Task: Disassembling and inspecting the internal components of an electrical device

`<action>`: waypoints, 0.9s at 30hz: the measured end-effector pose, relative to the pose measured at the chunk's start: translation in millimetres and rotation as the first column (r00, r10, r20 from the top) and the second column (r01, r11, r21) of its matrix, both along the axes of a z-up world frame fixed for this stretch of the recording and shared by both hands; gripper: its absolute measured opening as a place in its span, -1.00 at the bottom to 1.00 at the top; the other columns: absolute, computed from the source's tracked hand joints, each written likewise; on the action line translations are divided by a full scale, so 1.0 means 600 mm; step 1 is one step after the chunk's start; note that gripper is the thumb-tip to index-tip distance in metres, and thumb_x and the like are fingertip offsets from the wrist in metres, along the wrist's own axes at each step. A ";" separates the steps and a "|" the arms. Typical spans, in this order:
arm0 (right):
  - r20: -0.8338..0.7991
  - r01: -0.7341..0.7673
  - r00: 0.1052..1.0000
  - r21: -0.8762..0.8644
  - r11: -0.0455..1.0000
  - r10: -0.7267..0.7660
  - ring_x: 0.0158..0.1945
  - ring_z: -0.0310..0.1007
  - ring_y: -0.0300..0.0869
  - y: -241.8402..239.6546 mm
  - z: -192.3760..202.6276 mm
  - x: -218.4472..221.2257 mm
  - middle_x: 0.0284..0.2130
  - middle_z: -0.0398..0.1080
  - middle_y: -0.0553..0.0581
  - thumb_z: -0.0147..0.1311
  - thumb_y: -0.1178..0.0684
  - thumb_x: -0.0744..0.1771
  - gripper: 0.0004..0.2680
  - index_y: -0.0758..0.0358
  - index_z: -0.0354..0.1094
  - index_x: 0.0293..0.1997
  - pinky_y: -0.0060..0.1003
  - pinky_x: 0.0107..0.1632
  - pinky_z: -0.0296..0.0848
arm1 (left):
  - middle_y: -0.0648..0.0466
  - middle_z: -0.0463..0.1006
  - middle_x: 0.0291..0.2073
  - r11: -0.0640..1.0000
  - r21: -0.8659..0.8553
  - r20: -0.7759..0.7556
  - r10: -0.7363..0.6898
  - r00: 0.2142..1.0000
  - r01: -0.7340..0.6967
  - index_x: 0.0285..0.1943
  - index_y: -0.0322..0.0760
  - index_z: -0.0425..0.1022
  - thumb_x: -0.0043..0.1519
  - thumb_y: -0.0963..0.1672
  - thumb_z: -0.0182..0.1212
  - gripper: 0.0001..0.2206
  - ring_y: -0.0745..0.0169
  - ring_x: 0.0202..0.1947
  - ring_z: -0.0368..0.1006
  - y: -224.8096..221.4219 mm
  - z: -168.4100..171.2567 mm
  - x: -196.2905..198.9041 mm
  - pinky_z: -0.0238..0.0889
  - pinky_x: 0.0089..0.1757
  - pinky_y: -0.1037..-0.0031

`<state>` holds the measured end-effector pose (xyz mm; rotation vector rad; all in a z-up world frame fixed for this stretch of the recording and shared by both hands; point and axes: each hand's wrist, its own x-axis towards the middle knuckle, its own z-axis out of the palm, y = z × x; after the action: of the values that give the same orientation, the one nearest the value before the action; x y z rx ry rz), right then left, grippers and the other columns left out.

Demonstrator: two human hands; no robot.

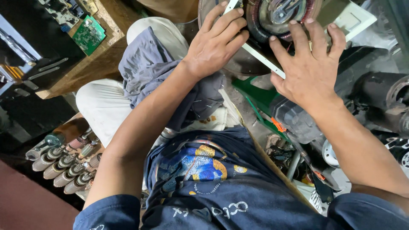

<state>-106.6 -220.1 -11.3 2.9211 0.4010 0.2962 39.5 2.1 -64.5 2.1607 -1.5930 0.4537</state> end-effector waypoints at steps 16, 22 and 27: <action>-0.016 0.012 1.000 -0.056 0.998 -0.013 0.50 0.02 0.07 0.001 -0.007 -0.009 0.39 0.32 0.24 0.19 -0.23 0.32 -0.62 0.08 0.60 0.20 0.04 0.48 -0.15 | 0.07 0.41 0.18 0.996 0.018 0.170 0.086 0.982 -0.091 0.14 -0.16 0.58 0.41 -0.10 0.25 -0.82 0.05 0.31 0.18 -0.021 -0.007 -0.031 -0.26 0.38 0.07; 0.009 -0.054 0.999 0.076 0.996 0.054 0.50 0.05 0.10 -0.011 -0.010 -0.008 0.38 0.35 0.25 0.23 -0.21 0.32 -0.72 0.12 0.61 -0.04 0.10 0.45 -0.08 | 0.02 0.38 0.22 0.993 0.071 0.175 0.085 0.981 -0.099 0.10 -0.22 0.62 0.39 -0.11 0.25 -0.82 -0.01 0.31 0.16 -0.029 -0.007 -0.029 -0.33 0.40 0.01; 0.007 -0.036 0.999 0.096 0.995 0.036 0.46 0.11 0.11 -0.011 -0.008 -0.006 0.34 0.36 0.27 0.31 -0.16 0.29 -0.68 0.19 0.60 0.05 0.08 0.45 -0.05 | -0.03 0.37 0.21 0.998 0.043 0.123 0.049 0.991 -0.054 0.06 -0.26 0.63 0.38 -0.12 0.27 -0.84 -0.06 0.29 0.16 -0.033 -0.008 -0.023 -0.26 0.37 -0.01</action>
<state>-110.3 -226.7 -15.9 3.0087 0.4513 0.3378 25.6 -17.5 -69.5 2.2517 -1.6290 0.5804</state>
